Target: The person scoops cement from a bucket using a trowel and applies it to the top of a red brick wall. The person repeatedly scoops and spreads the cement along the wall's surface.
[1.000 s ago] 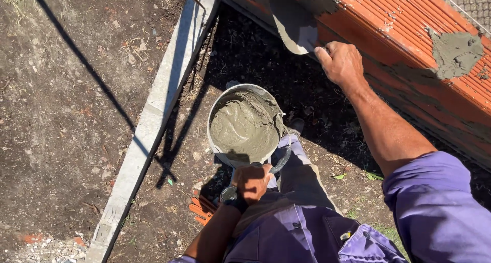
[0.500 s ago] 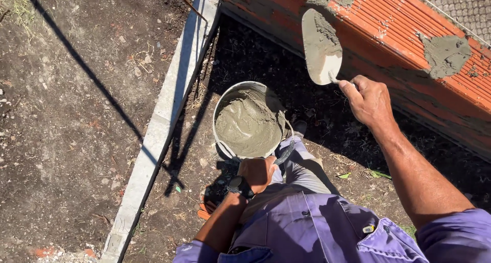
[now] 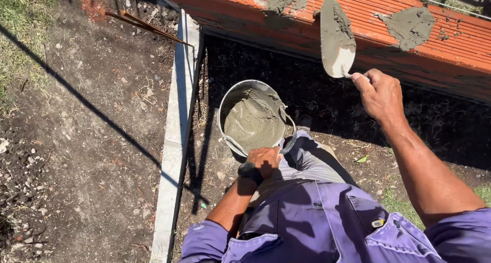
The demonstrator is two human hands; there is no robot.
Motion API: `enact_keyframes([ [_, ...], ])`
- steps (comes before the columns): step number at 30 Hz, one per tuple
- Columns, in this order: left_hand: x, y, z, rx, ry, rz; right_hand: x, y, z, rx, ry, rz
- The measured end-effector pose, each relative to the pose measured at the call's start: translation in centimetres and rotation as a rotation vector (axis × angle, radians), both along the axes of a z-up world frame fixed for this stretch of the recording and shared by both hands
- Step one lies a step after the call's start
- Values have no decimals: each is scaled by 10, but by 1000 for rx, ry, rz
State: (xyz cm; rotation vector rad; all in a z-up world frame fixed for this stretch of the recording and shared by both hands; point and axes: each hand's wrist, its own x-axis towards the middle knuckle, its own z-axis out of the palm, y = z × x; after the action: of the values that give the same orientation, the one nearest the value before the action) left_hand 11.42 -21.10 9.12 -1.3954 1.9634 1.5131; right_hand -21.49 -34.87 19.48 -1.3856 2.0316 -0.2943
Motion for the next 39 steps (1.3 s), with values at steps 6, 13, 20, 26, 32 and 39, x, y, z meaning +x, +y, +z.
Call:
enact_keyframes([
  [6,-30,-27,28,84,-51,-336,-13,68,106,125,-113,-225],
  [13,-77,-33,71,-11,-36,-627,27,162,-14,192,-645,-531],
  [20,-143,-29,127,97,-215,-731,-39,252,33,281,-589,-351],
  [26,-253,-5,165,-145,-111,-946,-100,339,36,59,-1063,-750],
  [32,-377,56,184,-191,80,-1152,-134,426,-28,-108,-976,-868],
  [39,-458,120,157,-292,338,-1226,-169,478,37,-360,-973,-1054],
])
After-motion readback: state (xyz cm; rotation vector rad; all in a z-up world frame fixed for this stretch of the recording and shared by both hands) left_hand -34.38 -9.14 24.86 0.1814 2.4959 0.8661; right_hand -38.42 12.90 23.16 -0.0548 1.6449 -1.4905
